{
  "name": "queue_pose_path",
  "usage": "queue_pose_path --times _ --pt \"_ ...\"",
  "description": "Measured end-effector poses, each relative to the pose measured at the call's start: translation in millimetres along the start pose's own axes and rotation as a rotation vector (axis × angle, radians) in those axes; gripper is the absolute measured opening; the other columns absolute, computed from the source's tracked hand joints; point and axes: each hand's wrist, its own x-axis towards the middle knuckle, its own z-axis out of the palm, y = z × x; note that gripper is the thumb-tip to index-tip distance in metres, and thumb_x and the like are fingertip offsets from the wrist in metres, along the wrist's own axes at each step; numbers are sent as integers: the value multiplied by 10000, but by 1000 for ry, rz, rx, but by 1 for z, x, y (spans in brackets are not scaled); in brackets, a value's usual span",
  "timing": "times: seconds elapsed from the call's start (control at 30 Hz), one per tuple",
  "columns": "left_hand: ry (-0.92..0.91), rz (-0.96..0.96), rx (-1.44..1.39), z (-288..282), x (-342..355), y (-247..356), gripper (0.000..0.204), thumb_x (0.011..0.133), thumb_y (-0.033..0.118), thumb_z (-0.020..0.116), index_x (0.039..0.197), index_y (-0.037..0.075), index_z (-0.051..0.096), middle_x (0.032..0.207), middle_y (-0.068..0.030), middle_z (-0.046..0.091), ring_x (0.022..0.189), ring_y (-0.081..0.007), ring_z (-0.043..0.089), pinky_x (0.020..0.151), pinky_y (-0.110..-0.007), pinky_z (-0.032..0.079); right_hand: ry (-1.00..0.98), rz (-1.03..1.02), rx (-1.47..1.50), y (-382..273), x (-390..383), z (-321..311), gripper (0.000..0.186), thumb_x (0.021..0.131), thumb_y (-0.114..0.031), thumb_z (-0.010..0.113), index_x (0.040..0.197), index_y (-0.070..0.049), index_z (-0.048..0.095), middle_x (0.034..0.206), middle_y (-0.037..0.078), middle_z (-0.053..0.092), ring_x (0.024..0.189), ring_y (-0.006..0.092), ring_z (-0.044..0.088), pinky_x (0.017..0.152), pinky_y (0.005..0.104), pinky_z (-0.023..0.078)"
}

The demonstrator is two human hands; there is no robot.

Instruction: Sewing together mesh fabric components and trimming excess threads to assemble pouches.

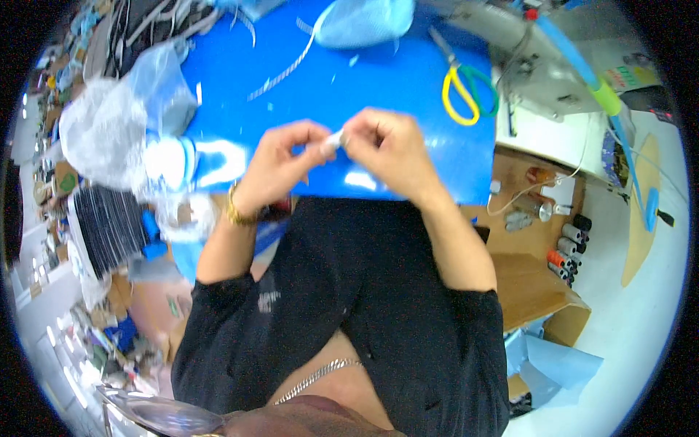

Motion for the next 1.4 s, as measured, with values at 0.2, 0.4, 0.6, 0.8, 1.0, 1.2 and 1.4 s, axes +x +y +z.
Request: queue_pose_path --times 0.2,0.4,0.6,0.8,1.0,1.2,1.4 --pt "106 314 448 -25 36 63 73 890 94 679 907 24 691 812 -42 663 698 -115 590 584 -256 448 206 6 24 -30 14 -34 116 902 -119 680 961 -20 698 783 -41 616 671 15 519 587 176 422" --pt "180 855 773 -48 115 112 104 877 119 674 931 31 687 940 -72 698 873 -213 621 755 -338 486 528 -103 -140 -37 76 -85 365 870 -331 714 933 28 713 743 54 670 645 72 582 590 225 471" --pt "37 673 714 -57 190 117 194 902 236 660 956 59 721 979 -57 706 905 -220 606 737 -317 474 437 39 -118 -32 120 -81 428 868 -405 689 825 19 734 602 66 642 534 109 602 520 271 488" --pt "-97 482 597 -62 218 103 225 900 240 651 956 31 714 917 -49 668 767 -128 567 626 -271 425 553 -27 -89 -22 133 -69 263 838 -222 699 801 38 709 579 61 629 507 73 532 479 270 407" --pt "-230 317 410 -59 230 99 252 874 233 625 905 -7 696 697 -75 581 646 -131 507 570 -297 407 542 -113 32 -14 135 -67 232 857 -178 686 781 40 694 564 22 587 514 40 473 463 244 352" --pt "-241 376 432 -55 236 96 269 851 234 615 876 -23 691 617 -60 543 571 -118 455 532 -297 372 509 -128 50 -18 131 -68 237 886 -175 676 804 47 691 591 -6 586 537 27 460 465 235 335" --pt "-224 330 410 -54 240 94 271 816 241 624 844 -17 699 626 -71 590 562 -126 480 534 -294 395 474 -102 22 -20 131 -70 226 896 -155 664 796 47 678 585 -34 520 544 23 399 464 236 298"
